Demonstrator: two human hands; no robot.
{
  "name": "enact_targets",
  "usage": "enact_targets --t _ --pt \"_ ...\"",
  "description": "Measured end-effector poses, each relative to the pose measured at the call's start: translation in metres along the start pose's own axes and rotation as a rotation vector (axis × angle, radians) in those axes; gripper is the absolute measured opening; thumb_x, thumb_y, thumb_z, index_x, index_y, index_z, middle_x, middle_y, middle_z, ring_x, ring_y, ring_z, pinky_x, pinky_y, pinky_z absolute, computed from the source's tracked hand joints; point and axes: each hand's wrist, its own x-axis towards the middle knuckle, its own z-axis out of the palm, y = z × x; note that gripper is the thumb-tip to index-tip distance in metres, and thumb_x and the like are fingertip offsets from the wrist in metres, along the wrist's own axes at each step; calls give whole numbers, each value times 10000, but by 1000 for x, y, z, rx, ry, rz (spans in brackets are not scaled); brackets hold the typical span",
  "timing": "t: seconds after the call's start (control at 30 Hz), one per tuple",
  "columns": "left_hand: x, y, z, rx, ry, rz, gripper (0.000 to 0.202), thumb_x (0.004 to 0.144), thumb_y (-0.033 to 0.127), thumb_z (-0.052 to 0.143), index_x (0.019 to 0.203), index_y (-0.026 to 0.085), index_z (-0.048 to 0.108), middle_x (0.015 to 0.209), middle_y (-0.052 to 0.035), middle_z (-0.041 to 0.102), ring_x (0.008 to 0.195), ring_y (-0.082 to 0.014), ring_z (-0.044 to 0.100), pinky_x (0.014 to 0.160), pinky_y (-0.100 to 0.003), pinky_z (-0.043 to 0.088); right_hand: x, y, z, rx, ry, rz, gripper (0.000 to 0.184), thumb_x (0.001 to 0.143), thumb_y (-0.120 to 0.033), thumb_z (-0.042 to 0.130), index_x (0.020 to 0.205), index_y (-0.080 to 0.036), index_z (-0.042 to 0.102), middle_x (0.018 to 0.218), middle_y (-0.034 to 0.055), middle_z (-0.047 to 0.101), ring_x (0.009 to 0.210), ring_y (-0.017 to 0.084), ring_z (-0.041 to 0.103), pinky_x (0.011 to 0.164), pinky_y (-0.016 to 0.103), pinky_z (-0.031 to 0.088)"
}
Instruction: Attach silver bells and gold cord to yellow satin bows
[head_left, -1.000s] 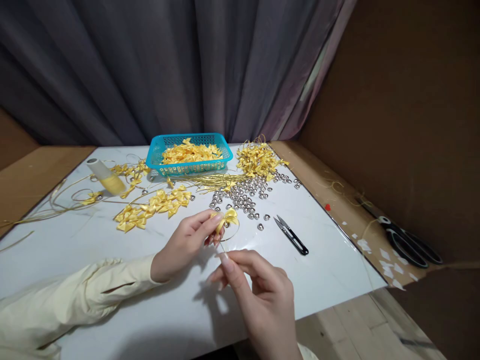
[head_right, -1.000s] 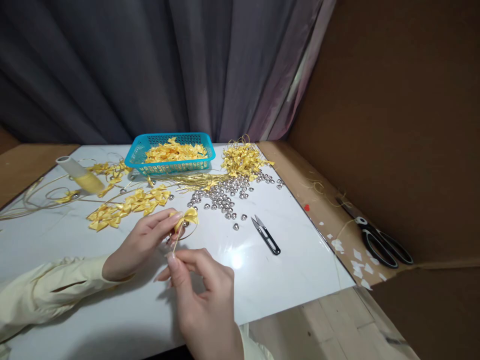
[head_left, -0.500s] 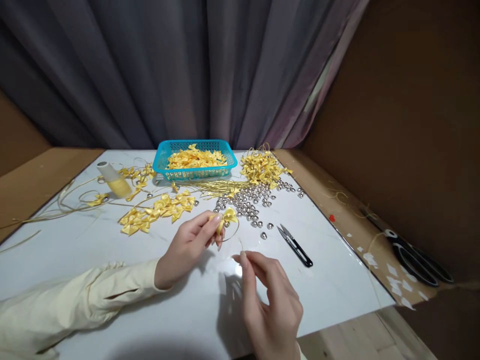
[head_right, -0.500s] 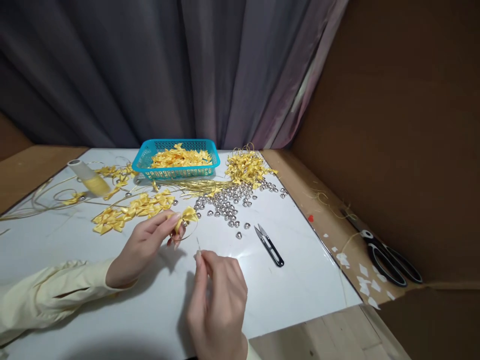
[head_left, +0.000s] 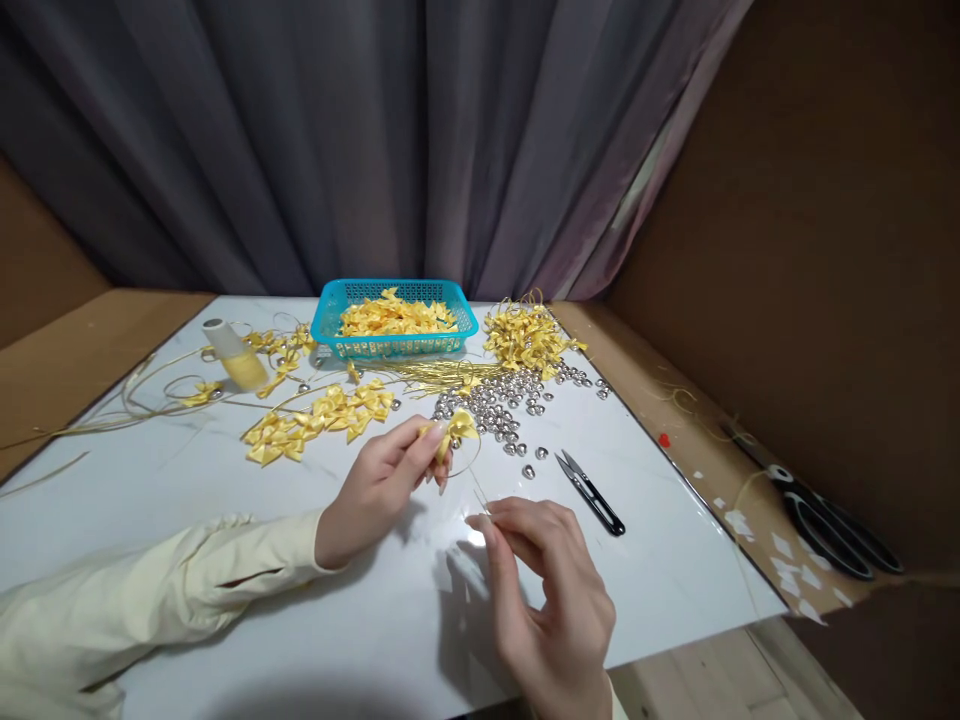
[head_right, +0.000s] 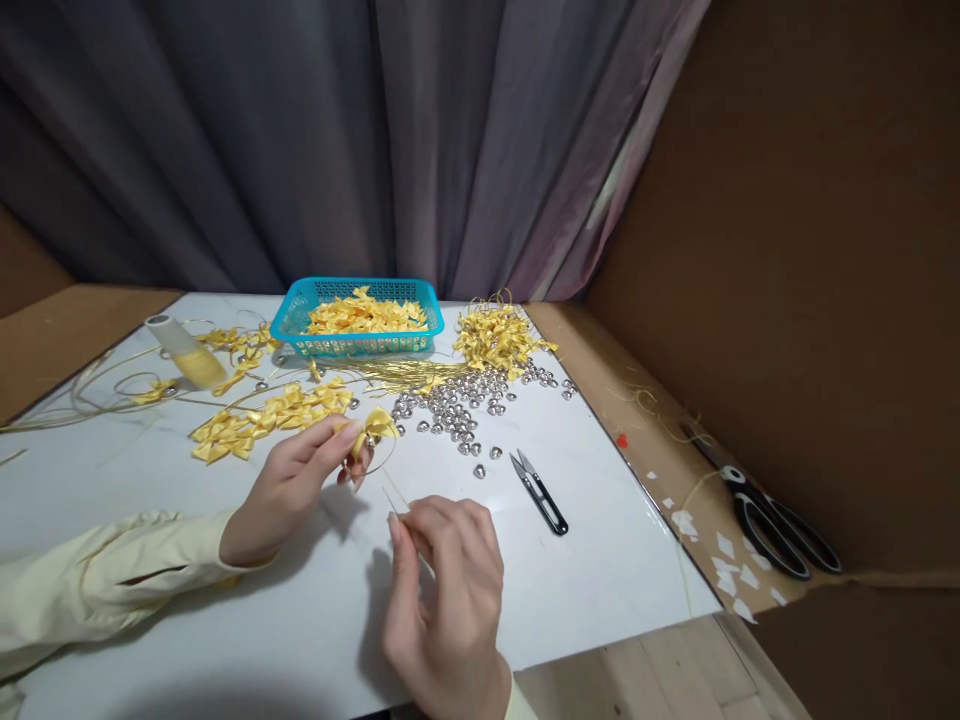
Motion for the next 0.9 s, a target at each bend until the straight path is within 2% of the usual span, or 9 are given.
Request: enact_targets --t 0.1,0.23,0.33,0.43,0.53,0.67,0.9 --pt "0 1 0 7 15 -21 327 911 389 449 677 173 520 609 15 521 564 -109 461 565 -230 385 2 -2 -2 79 -3 56 210 831 -7 503 908 -188 579 806 52 663 787 198 621 699 358 472" --pt "1 3 1 12 20 -49 339 900 414 456 667 174 514 596 15 512 548 -111 444 543 -233 378 4 -7 -7 322 -1 222 159 857 -61 525 843 -218 550 720 -1 723 961 209 642 935 426 392" --pt "2 3 1 6 16 -56 344 893 422 461 659 173 507 589 17 503 543 -110 434 537 -234 375 7 -12 -8 583 -44 350 113 878 -138 535 806 -222 513 629 -29 722 881 193 683 1004 435 347" --pt "3 3 1 -22 -26 -49 347 897 419 460 658 171 508 591 17 501 548 -110 444 546 -234 381 14 -16 -7 724 -88 511 92 887 -231 537 800 -206 520 637 0 724 709 195 700 855 393 475" --pt "1 4 1 -43 -123 -39 360 900 417 462 647 167 517 601 14 504 552 -109 458 566 -238 393 23 -18 -6 680 -85 651 132 868 -294 568 789 -189 557 655 22 725 605 185 683 662 319 525" --pt "-1 6 0 -50 -217 -49 377 901 427 458 636 167 523 584 15 497 548 -110 457 565 -241 391 32 -19 -7 650 -106 653 128 842 -287 603 790 -174 629 676 28 728 596 170 678 653 294 535" --pt "-1 6 -2 -107 -232 -70 380 902 435 465 646 164 531 578 14 503 535 -106 452 540 -236 377 32 -19 -12 583 -65 644 139 809 -283 635 736 -168 662 609 26 702 558 169 655 606 287 533"
